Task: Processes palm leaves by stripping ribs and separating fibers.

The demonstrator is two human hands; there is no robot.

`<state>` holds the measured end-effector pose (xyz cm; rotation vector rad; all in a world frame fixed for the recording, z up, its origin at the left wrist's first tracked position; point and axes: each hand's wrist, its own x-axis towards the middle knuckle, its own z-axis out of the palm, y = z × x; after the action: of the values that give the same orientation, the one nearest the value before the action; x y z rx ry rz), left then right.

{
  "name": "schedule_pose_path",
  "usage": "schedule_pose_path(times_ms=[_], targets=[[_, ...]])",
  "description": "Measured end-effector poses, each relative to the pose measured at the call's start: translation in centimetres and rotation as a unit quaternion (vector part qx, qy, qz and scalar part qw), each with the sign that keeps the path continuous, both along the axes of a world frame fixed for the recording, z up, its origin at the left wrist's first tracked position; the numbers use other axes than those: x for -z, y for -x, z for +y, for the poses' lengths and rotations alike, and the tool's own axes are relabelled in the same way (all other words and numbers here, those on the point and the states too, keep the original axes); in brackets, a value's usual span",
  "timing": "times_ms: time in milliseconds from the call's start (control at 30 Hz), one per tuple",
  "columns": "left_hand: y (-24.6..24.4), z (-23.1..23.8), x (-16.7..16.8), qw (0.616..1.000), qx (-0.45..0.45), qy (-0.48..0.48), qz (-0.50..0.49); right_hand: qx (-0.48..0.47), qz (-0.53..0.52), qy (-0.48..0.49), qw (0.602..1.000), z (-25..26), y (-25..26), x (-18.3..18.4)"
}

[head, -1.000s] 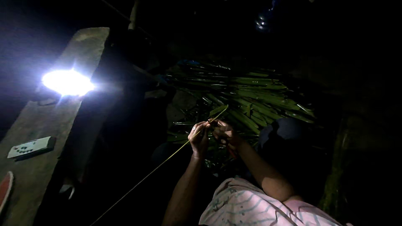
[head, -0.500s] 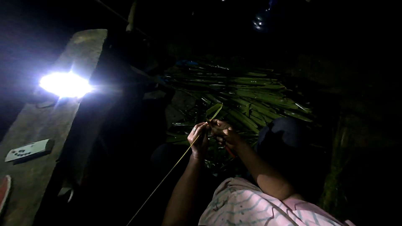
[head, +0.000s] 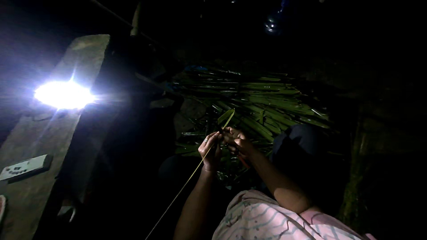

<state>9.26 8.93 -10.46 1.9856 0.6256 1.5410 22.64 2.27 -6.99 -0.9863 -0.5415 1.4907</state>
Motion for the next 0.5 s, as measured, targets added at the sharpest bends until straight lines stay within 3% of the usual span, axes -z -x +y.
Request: schedule_pose_path(times_ms=[100, 233, 400, 500], targets=[[0.1, -0.1, -0.1, 1.000, 0.014, 0.013, 0.001, -0.002, -0.013, -0.014, 1.000, -0.2, 0.0, 0.0], [0.1, -0.3, -0.2, 1.000, 0.017, 0.016, 0.001, 0.068, -0.030, 0.005, 0.997, 0.2, 0.4, 0.3], [-0.4, -0.9, -0.3, 1.000, 0.007, 0.012, -0.013, 0.019, -0.042, 0.020, 0.999, -0.5, 0.8, -0.9], [-0.4, -1.0, -0.4, 1.000, 0.008, 0.014, -0.009, 0.037, -0.029, 0.028, 0.999, -0.2, 0.6, -0.3]])
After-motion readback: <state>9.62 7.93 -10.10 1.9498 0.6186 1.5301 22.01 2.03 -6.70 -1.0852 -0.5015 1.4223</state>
